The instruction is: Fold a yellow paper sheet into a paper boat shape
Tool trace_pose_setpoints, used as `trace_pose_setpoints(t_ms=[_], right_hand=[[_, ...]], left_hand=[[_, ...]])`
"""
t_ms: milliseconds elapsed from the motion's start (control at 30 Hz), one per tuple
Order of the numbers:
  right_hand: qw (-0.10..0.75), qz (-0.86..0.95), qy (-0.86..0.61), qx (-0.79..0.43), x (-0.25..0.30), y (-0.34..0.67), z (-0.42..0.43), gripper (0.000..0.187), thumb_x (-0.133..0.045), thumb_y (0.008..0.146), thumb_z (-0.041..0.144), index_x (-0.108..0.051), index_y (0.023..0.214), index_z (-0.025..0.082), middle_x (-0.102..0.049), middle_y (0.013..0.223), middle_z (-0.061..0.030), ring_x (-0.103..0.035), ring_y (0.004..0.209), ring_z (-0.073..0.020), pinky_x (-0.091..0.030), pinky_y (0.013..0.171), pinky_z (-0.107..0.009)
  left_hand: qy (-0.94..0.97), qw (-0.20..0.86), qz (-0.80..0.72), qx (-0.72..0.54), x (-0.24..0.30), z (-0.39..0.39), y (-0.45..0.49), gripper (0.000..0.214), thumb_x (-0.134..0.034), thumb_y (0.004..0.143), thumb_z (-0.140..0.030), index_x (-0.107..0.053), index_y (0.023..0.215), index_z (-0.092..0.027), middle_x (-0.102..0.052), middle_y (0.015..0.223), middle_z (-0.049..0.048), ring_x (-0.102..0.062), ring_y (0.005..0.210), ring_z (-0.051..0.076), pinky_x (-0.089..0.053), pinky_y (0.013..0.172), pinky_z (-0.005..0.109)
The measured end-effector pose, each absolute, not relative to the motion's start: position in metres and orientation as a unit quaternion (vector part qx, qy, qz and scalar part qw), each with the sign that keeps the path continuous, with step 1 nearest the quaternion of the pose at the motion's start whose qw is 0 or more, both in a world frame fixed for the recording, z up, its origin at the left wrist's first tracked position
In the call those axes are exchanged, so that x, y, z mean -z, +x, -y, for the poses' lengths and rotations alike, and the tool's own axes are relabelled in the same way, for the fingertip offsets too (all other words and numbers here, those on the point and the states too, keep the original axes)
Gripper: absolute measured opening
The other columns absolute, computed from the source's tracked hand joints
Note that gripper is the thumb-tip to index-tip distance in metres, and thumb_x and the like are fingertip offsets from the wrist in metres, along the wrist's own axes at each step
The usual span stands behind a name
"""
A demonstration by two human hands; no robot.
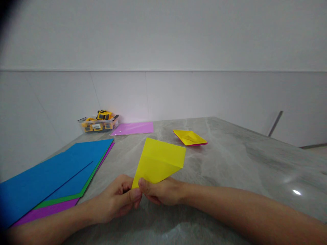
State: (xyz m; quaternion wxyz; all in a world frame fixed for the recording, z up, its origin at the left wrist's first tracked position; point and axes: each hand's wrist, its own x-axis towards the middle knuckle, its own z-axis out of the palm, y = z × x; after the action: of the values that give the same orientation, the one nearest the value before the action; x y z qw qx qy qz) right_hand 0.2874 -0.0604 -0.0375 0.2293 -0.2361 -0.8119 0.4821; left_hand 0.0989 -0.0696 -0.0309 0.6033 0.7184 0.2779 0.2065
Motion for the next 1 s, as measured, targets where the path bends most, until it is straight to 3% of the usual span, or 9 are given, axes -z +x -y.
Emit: trace_pose_setpoints(t_ms=[167,367,633,1000], right_hand=[[0.241,0.816,-0.245,-0.465,0.039,0.292,0.062,0.076,-0.014,0.081,0.081,-0.036,0.044,0.018,-0.031,0.039,0.0038,-0.029,0.037,-0.0050,-0.025,0.039,-0.021],[0.300,0.774,-0.268,-0.489,0.037,0.302,0.057,0.072,-0.025,0.083,0.078,-0.033,0.042,0.020,-0.029,0.037,0.0035,-0.027,0.036,-0.0058,-0.021,0.038,-0.024],[0.358,0.735,-0.273,-0.507,0.041,0.315,0.041,0.072,-0.032,0.081,0.078,-0.031,0.040,0.020,-0.026,0.035,0.0050,-0.022,0.034,-0.0047,-0.015,0.036,-0.023],[0.471,0.671,-0.234,-0.522,0.042,0.325,0.017,0.068,-0.037,0.090,0.062,-0.031,0.036,0.020,-0.022,0.031,0.0052,-0.019,0.031,-0.0059,-0.012,0.038,-0.025]], left_hand=[[0.768,0.546,-0.268,-0.200,0.024,0.071,0.094,0.051,-0.047,0.086,-0.058,-0.055,0.063,-0.013,-0.033,0.045,-0.0072,-0.026,0.038,0.004,-0.017,0.038,0.019],[0.773,0.535,-0.270,-0.209,0.025,0.066,0.089,0.048,-0.047,0.088,-0.054,-0.053,0.062,-0.014,-0.031,0.045,-0.0073,-0.024,0.038,0.004,-0.016,0.038,0.019],[0.773,0.513,-0.297,-0.228,0.024,0.061,0.082,0.049,-0.047,0.086,-0.058,-0.051,0.061,-0.015,-0.031,0.045,-0.0066,-0.025,0.039,0.005,-0.017,0.038,0.020],[0.740,0.508,-0.346,-0.272,0.034,0.054,0.077,0.050,-0.051,0.081,-0.061,-0.054,0.062,-0.015,-0.031,0.043,-0.0073,-0.023,0.038,0.006,-0.014,0.037,0.020]])
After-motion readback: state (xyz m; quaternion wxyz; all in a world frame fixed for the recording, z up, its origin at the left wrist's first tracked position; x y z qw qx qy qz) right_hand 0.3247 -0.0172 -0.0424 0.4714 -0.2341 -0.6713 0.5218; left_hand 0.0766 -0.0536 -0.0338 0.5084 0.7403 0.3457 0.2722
